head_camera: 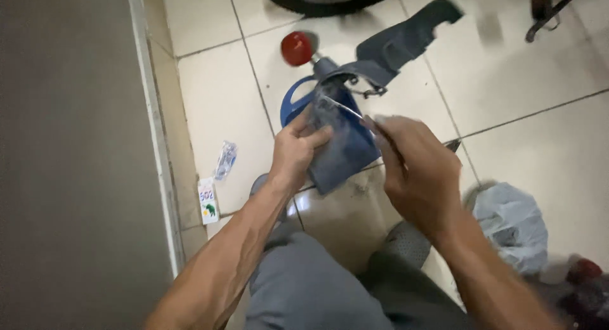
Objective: The person sits on the floor and applies a white substance from a tube onto a black motorcycle part. They use a screwdriver to spread the substance and scrape the surface, then set the part aside.
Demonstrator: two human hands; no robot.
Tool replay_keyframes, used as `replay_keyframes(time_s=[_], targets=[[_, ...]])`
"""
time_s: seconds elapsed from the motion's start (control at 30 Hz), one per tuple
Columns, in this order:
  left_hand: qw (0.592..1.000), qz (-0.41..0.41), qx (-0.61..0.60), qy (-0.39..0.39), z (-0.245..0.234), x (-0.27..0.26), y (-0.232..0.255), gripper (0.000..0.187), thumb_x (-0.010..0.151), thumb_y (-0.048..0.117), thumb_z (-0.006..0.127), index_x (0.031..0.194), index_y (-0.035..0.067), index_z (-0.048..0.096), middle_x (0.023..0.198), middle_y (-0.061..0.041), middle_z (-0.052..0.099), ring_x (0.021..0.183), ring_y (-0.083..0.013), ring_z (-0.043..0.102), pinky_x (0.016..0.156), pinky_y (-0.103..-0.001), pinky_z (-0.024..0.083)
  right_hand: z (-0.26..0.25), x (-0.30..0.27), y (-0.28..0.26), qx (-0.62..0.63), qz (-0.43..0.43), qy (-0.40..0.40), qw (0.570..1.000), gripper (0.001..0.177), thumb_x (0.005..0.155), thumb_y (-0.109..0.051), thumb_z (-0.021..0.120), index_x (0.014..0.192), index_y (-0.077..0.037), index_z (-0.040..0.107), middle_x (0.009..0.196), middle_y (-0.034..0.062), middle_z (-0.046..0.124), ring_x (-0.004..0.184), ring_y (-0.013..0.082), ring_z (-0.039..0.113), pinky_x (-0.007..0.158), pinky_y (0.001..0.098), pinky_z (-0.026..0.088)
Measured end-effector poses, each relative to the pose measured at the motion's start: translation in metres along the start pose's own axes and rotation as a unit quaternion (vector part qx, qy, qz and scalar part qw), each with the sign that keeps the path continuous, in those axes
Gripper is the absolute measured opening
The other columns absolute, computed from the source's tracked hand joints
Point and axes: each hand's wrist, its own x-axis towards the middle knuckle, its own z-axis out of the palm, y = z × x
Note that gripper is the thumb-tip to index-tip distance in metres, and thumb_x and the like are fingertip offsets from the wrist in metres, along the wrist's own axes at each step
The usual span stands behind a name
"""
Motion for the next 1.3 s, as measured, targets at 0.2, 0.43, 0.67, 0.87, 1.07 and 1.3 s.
replay_keyframes(time_s=[0.2, 0.43, 0.67, 0.87, 1.07, 1.3], targets=[[0.996, -0.038, -0.071, 0.032, -0.014, 0.007, 0.001, 0.065, 0.08, 0.006, 0.079, 0.142, 0.003, 0.057, 0.111, -0.024, 0.071, 0.1, -0.0335, 0.074, 0.088, -0.044, 0.063, -0.015, -0.069, 0.022, 0.152, 0.173, 0.088, 0.969, 0.022, 0.097, 0.007, 0.07, 0.119, 0.009, 0.069, 0.103, 0.0287, 0.071, 0.099, 0.0416, 0.073, 0.081, 0.0446, 0.058], [0.954, -0.16, -0.241, -0.079, -0.043, 0.023, -0.014, 0.016, 0.085, 0.006, 0.068, 0.095, 0.009, 0.055, 0.079, -0.007, 0.056, 0.067, -0.0236, 0.057, 0.084, -0.046, 0.058, 0.018, -0.215, 0.087, 0.078, 0.733, 0.054, 0.674, 0.038, 0.099, -0.024, 0.062, 0.134, -0.011, 0.064, 0.132, 0.0153, 0.063, 0.117, 0.0332, 0.057, 0.101, 0.0504, 0.046], [0.933, -0.141, -0.236, -0.234, -0.048, 0.02, -0.006, 0.037, 0.093, 0.006, 0.062, 0.066, 0.016, 0.04, 0.055, 0.004, 0.033, 0.048, -0.0112, 0.037, 0.064, -0.029, 0.05, 0.06, -0.353, 0.12, -0.066, 0.717, 0.07, 0.69, 0.033, 0.091, -0.02, 0.063, 0.117, -0.007, 0.076, 0.113, 0.0166, 0.075, 0.112, 0.0341, 0.065, 0.102, 0.0425, 0.046], [0.966, -0.169, -0.096, -0.171, -0.024, 0.0, 0.022, 0.01, 0.09, 0.011, 0.067, 0.084, 0.007, 0.059, 0.062, -0.005, 0.057, 0.056, -0.0173, 0.061, 0.088, -0.047, 0.064, 0.009, -0.278, 0.083, -0.038, 0.679, -0.112, 0.725, 0.056, 0.098, -0.042, 0.051, 0.146, -0.013, 0.054, 0.143, 0.0148, 0.059, 0.131, 0.0366, 0.055, 0.109, 0.0558, 0.042], [0.966, -0.164, 0.003, -0.201, 0.021, -0.036, 0.054, 0.021, 0.09, 0.012, 0.07, 0.074, 0.008, 0.057, 0.071, -0.008, 0.057, 0.065, -0.022, 0.067, 0.08, -0.053, 0.063, -0.089, -0.121, 0.011, 0.138, 0.568, 0.082, 0.807, 0.046, 0.093, -0.035, 0.068, 0.127, -0.004, 0.07, 0.111, 0.0284, 0.071, 0.108, 0.0432, 0.069, 0.093, 0.0538, 0.053], [0.943, -0.189, 0.155, -0.225, 0.061, -0.059, 0.064, 0.042, 0.09, 0.016, 0.062, 0.117, -0.016, 0.062, 0.114, -0.041, 0.066, 0.102, -0.0518, 0.07, 0.089, -0.059, 0.055, -0.101, -0.119, 0.059, 0.297, 0.442, 0.051, 0.845, 0.045, 0.103, -0.032, 0.058, 0.133, 0.001, 0.06, 0.112, 0.0313, 0.067, 0.112, 0.0496, 0.066, 0.096, 0.0608, 0.054]])
